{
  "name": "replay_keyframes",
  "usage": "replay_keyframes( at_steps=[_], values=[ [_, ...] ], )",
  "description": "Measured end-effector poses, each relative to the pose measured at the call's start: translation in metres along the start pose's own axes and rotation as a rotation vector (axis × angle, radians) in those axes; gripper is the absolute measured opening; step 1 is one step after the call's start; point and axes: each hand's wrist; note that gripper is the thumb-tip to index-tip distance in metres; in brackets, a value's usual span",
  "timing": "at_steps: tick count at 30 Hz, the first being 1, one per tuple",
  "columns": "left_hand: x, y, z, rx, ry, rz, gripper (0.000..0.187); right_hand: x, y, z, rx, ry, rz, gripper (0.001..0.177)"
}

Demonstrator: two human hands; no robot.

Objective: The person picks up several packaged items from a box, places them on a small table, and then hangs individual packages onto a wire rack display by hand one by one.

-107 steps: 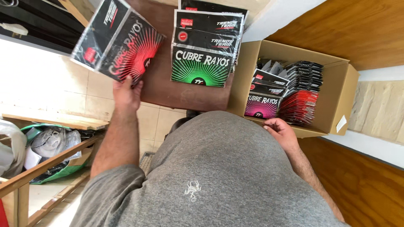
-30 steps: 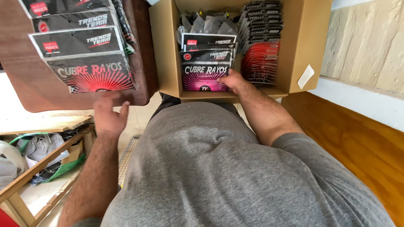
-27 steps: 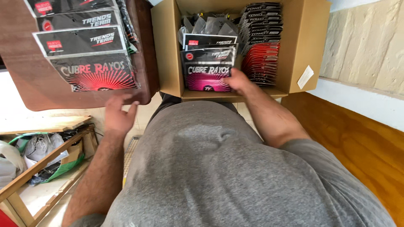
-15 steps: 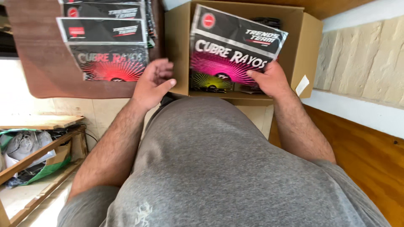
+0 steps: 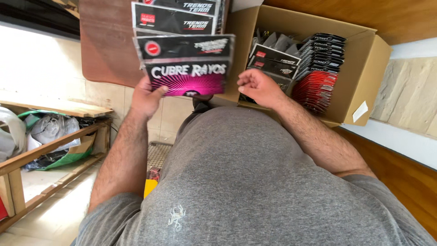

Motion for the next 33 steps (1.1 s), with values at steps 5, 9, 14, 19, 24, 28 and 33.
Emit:
replay_keyframes(
  at_steps=[5, 9, 14, 19, 24, 28, 33],
  values=[
    [0.024, 0.015, 0.043, 0.102, -0.036, -0.002, 0.024, -0.015, -0.015, 0.0, -0.069, -0.012, -0.085, 0.035],
    [0.05, 0.022, 0.052, 0.261, -0.164, -0.089, 0.02, -0.026, -0.021, 0.003, -0.087, -0.063, -0.122, 0.036],
    [0.065, 0.073, 0.047, 0.705, -0.427, -0.364, 0.058, -0.03, -0.028, 0.002, -0.121, -0.102, -0.121, 0.035],
    [0.033, 0.1, 0.007, 0.894, -0.411, -0.566, 0.049, -0.038, -0.043, 0.012, -0.149, -0.144, -0.143, 0.035],
    [0.031, 0.109, -0.008, 1.144, -0.138, -0.672, 0.056, -0.057, -0.095, 0.035, -0.333, -0.197, -0.214, 0.038],
    [0.059, 0.092, -0.003, 1.266, -0.076, -0.573, 0.038, -0.064, -0.199, 0.087, -0.518, -0.234, -0.303, 0.036],
    [0.087, 0.065, -0.008, 1.19, -0.214, -0.733, 0.055, -0.075, -0.21, 0.113, -0.536, -0.514, -0.537, 0.036]
  ],
)
Point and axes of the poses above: each hand's wrist, its own x-axis towards the middle knuckle, its own z-axis out of the back of the hand, y = z × x
